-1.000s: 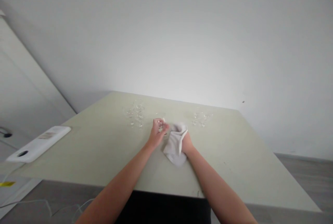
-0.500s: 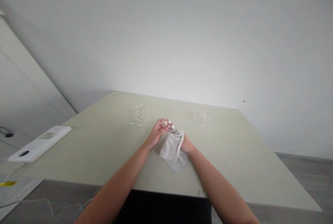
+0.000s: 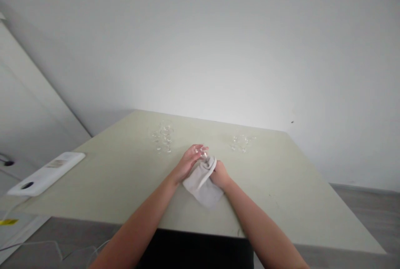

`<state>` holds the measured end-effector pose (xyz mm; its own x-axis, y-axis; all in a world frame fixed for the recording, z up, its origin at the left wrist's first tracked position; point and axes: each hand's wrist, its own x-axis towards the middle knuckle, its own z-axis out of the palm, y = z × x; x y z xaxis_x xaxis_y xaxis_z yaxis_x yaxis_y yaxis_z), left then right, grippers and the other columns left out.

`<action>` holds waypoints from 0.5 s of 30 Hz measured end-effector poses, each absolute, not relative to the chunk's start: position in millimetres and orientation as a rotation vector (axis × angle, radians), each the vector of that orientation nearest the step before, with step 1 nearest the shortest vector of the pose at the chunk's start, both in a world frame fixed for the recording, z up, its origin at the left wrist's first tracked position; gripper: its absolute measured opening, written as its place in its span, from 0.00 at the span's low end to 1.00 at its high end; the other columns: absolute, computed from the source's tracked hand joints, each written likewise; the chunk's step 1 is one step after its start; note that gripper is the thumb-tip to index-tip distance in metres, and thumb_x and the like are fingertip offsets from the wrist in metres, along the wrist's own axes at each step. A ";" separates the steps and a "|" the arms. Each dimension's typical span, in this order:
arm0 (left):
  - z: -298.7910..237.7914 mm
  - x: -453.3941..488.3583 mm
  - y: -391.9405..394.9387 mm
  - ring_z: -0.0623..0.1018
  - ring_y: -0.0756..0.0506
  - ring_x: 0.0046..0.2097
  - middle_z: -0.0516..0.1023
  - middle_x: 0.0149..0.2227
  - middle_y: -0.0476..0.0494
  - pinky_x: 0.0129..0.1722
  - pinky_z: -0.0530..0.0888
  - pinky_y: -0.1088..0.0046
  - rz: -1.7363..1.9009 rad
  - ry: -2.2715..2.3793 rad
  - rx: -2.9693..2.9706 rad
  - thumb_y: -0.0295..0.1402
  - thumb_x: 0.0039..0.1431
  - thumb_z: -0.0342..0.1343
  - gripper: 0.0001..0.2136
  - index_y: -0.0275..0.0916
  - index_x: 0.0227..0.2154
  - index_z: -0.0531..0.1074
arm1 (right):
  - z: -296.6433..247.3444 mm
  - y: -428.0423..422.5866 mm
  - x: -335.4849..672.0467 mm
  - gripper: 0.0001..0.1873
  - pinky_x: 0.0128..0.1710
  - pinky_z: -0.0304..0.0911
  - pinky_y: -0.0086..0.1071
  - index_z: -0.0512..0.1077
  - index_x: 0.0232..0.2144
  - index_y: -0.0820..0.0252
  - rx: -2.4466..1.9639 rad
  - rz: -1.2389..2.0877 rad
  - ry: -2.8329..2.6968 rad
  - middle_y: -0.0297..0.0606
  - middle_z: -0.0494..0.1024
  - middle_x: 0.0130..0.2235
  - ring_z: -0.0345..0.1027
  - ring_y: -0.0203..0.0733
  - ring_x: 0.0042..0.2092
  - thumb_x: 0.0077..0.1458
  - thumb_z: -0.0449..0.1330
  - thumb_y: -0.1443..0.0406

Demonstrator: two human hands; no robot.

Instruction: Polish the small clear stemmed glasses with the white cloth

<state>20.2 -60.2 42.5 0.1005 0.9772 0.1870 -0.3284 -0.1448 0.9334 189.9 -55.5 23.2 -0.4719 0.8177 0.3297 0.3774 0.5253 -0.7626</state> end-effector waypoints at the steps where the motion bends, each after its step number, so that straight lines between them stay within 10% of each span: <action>1: 41.6 21.1 -57.7 0.78 0.43 0.45 0.79 0.45 0.41 0.46 0.71 0.67 1.391 0.872 1.169 0.47 0.46 0.68 0.26 0.38 0.45 0.72 | 22.4 -54.6 190.8 0.04 0.38 0.64 0.32 0.71 0.24 0.61 -1.081 0.689 -2.091 0.41 0.78 0.29 0.71 0.43 0.34 0.46 0.56 0.72; 10: 47.4 18.8 -65.6 0.78 0.42 0.48 0.78 0.49 0.37 0.47 0.72 0.65 1.275 0.706 1.045 0.42 0.49 0.67 0.26 0.39 0.49 0.68 | 28.0 -54.9 191.9 0.11 0.44 0.68 0.34 0.76 0.37 0.60 -0.691 1.121 -1.974 0.38 0.81 0.38 0.73 0.43 0.41 0.56 0.54 0.65; 15: 44.7 22.3 -65.2 0.78 0.43 0.46 0.78 0.45 0.41 0.46 0.71 0.68 1.286 0.886 1.210 0.44 0.45 0.68 0.26 0.38 0.46 0.71 | 17.9 -51.0 193.6 0.08 0.37 0.63 0.30 0.72 0.24 0.60 -1.041 0.687 -2.169 0.40 0.79 0.29 0.71 0.41 0.33 0.51 0.54 0.71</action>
<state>22.3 -65.2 44.7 0.1289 0.9812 0.1436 -0.2154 -0.1136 0.9699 193.6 -51.0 17.9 -0.4903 0.8139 0.3117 0.4857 0.5522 -0.6776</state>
